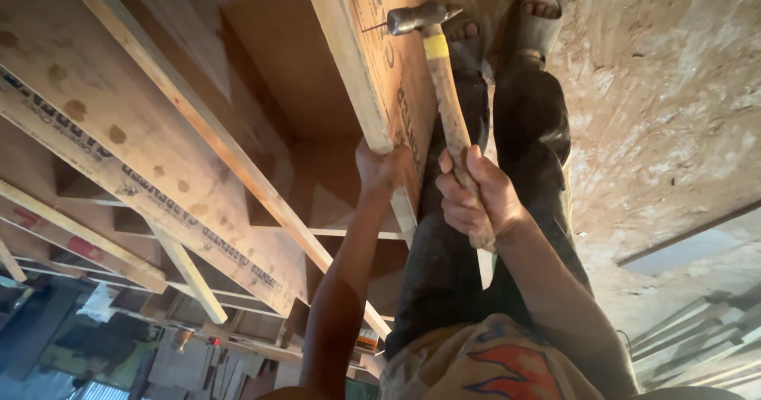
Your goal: The person hammers nails into a wooden frame using a hammer. They repeatedly position nails and strike them to secure wooden planks to a larger structure.
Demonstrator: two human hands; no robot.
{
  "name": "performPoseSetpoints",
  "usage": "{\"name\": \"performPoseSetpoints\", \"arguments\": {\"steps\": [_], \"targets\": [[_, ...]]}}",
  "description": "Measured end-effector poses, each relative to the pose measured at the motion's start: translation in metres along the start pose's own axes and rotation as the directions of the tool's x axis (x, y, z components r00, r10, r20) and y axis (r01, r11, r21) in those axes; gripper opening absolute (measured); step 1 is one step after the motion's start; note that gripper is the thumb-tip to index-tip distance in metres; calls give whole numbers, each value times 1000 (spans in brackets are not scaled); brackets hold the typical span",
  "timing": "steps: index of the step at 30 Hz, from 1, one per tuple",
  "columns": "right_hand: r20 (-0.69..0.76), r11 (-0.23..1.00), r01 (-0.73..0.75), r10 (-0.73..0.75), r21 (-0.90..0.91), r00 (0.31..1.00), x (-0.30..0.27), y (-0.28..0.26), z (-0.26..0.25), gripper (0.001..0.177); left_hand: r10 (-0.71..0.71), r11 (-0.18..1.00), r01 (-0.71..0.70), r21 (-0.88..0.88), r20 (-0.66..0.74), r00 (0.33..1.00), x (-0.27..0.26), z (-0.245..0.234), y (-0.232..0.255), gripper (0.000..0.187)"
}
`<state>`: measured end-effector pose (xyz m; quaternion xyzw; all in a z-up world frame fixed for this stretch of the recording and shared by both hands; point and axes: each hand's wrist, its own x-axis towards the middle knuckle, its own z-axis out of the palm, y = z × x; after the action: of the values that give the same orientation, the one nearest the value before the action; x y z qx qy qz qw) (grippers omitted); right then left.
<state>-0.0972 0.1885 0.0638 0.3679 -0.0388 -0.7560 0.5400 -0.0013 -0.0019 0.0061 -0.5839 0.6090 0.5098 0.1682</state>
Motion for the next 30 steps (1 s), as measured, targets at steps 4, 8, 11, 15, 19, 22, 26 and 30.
{"name": "performPoseSetpoints", "arguments": {"steps": [4,8,11,15,19,22,26,30], "targets": [[23,999,9,-8,-33,1000,1,-7,6,44,72,997,-72,1,-9,997,5,1,2,40],[-153,939,60,-118,-338,981,-6,-12,18,39,56,998,-55,-36,14,998,6,0,-8,41],[-158,736,189,-374,-650,914,-10,-15,29,32,70,997,-70,-44,11,997,10,1,-14,42],[-235,634,212,-545,-744,805,-4,-2,46,22,49,994,-46,-96,33,998,8,-2,-17,43],[-449,574,-277,-179,-770,876,-2,2,57,18,92,987,-83,-140,65,994,8,-1,-14,36],[-204,575,58,-382,-816,901,-14,-12,56,18,52,999,-52,4,-3,999,7,1,-12,39],[-18,698,463,-562,-546,827,-21,-30,48,17,78,996,-76,-48,42,996,5,1,-9,39],[-357,619,-47,-388,-784,850,-18,-33,53,22,113,993,-110,-51,49,992,5,-2,-7,43]]}}
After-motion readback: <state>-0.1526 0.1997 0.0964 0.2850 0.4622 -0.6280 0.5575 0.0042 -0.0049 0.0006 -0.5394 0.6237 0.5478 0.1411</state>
